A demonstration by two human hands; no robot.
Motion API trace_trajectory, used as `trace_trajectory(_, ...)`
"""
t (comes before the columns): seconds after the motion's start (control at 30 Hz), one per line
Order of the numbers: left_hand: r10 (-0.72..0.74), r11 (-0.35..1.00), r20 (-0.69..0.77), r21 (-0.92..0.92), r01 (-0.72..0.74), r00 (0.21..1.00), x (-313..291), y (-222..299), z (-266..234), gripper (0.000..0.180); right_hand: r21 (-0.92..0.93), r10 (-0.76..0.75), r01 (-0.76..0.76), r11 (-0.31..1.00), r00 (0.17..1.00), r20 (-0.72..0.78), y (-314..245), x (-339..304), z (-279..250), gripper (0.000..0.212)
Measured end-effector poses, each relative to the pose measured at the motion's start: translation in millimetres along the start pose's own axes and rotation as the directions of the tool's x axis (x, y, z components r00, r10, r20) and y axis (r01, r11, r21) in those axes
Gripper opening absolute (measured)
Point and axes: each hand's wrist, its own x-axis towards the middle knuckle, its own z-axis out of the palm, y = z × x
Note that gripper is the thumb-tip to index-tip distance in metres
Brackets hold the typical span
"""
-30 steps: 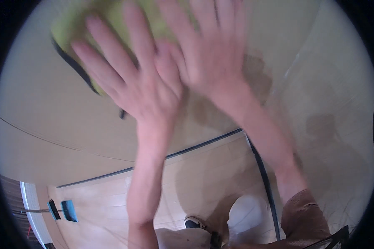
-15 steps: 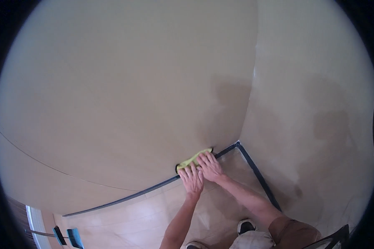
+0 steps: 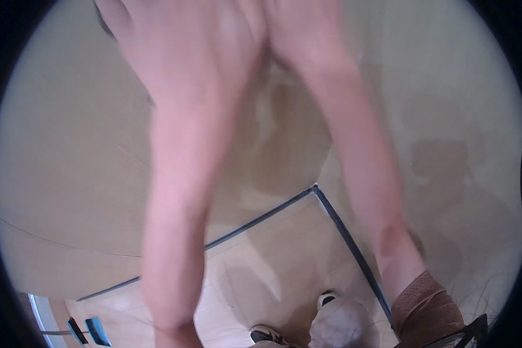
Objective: The person wipes the top edges and sides of the wooden partition with a cloth, then sweeps the floor using a broom and a dustpan.
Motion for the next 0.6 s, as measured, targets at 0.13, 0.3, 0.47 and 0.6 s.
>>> trace_trajectory(0.13,-0.140,0.976,0.348,-0.108,0.188,0.927,-145,43,-30,0.046,0.064,0.108,-0.126,0.990,0.967,0.230,-17,-158,-16,0.057)
trace_trajectory(0.3,0.195,0.946,0.880,-0.285,0.153,0.433,-401,89,-103,0.042,-0.088,0.380,-0.527,0.846,0.477,0.792,-94,-446,-88,0.067)
trace_trajectory(0.47,0.160,0.905,0.902,-0.297,0.305,0.402,-496,104,-143,0.045,-0.006,0.379,-0.692,0.722,0.388,0.840,-136,-509,-117,0.071)
trace_trajectory(0.6,-0.085,0.969,0.806,-0.071,0.238,0.586,-404,65,-116,0.041,0.110,0.232,-0.478,0.871,0.599,0.766,-126,-401,-68,0.063)
